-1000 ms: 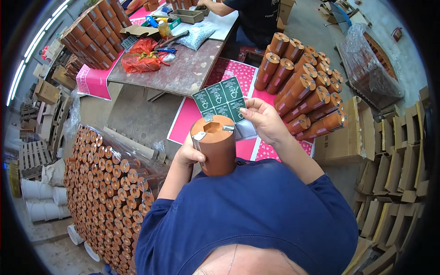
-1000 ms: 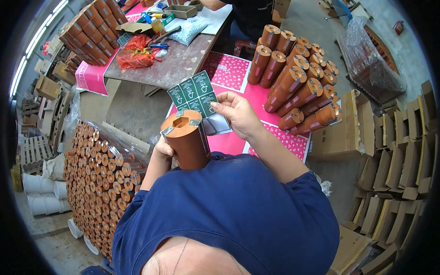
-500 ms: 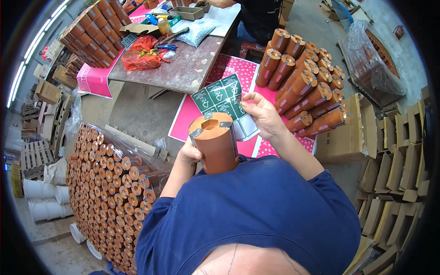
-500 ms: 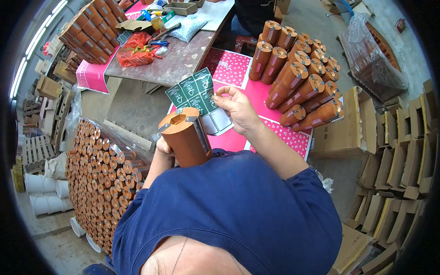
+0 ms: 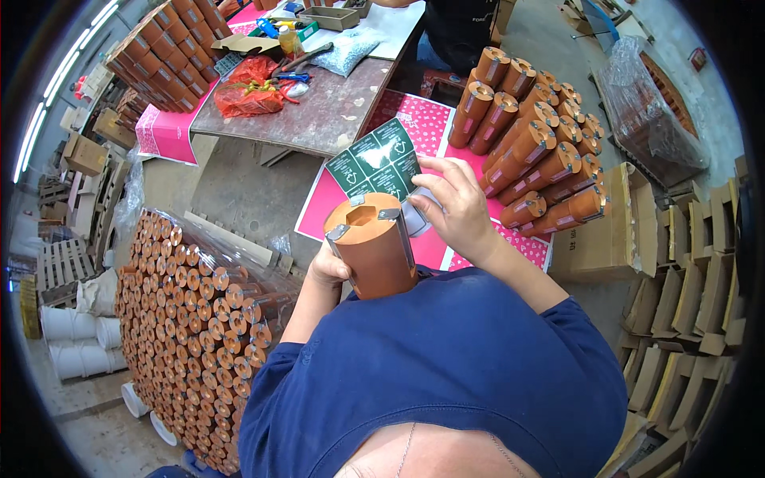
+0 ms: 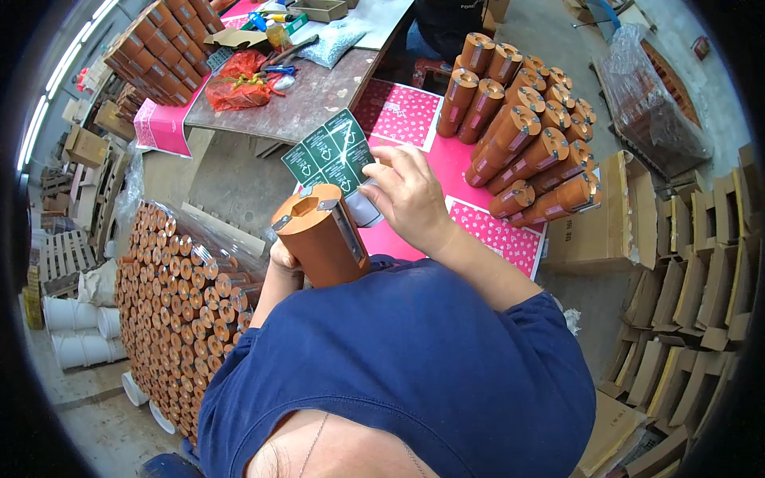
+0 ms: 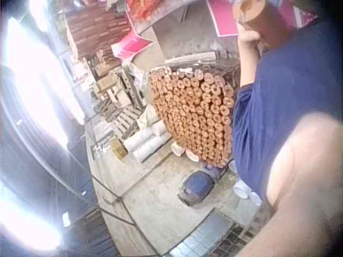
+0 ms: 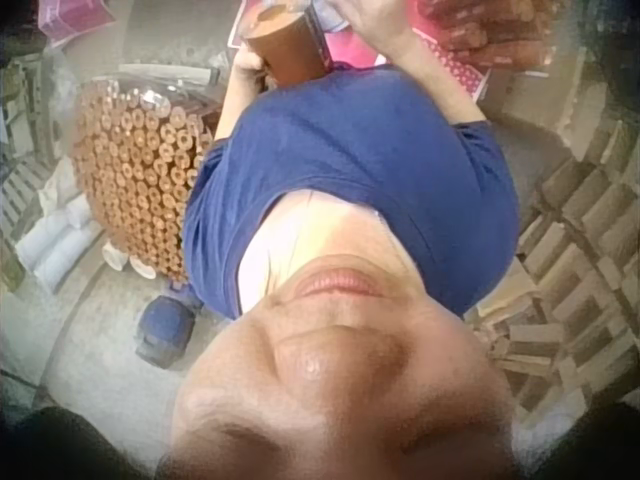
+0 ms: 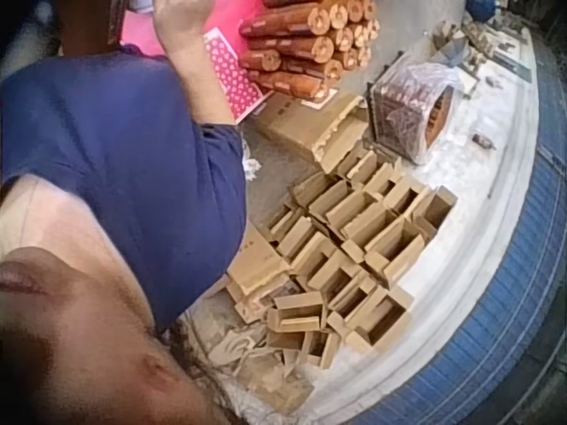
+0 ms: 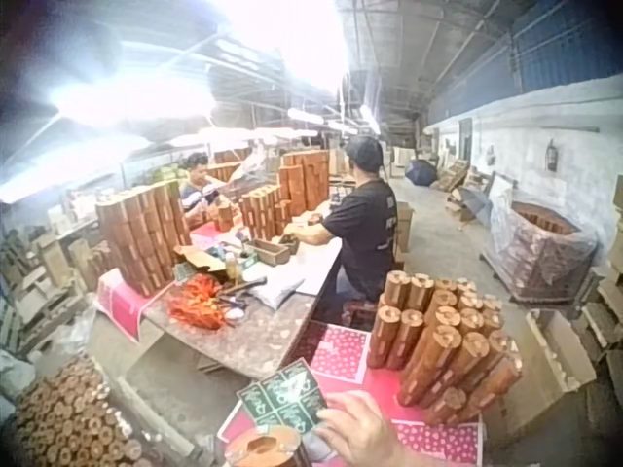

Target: Applying green adhesive labels to brown cylindrical furniture components and organizing them on a pallet.

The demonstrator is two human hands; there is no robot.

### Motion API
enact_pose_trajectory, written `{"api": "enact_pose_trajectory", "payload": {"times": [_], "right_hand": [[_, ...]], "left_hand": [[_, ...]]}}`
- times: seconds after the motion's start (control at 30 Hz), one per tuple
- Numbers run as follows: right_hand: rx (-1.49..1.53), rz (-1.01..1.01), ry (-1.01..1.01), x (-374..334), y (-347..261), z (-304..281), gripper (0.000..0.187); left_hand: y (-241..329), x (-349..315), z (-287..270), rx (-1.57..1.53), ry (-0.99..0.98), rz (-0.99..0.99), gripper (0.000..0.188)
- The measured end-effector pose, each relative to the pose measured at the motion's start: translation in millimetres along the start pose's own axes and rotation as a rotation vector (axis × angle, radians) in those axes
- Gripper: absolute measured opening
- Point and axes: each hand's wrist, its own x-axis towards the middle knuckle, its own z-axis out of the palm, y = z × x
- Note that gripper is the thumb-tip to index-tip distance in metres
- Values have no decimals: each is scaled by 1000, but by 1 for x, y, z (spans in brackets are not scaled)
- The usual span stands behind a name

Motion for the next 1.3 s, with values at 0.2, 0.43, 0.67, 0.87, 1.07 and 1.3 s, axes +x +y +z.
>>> {"api": "enact_pose_trajectory", "payload": {"times": [0.2, 0.43, 0.67, 0.87, 1.07, 1.3], "right_hand": [[63, -4, -21, -5, -3, -3, 23], [135, 33, -4, -13, -7, -1, 22], [293, 151, 15, -16, -6, 1, 16], [317, 258, 8, -7, -11, -9, 19], [321, 179, -14, -9, -8, -11, 21], [310, 145, -34, -6, -8, -8, 22]], "left_hand": [[-2, -3, -2, 17, 23, 9, 99], [-2, 1, 4, 13, -33, 11, 97], [10, 11, 28, -70, -109, -46, 97], [2, 4, 5, -57, -85, -79, 99], [10, 10, 22, -140, -158, -101, 97], [4, 4, 8, -134, -130, -61, 101]]}}
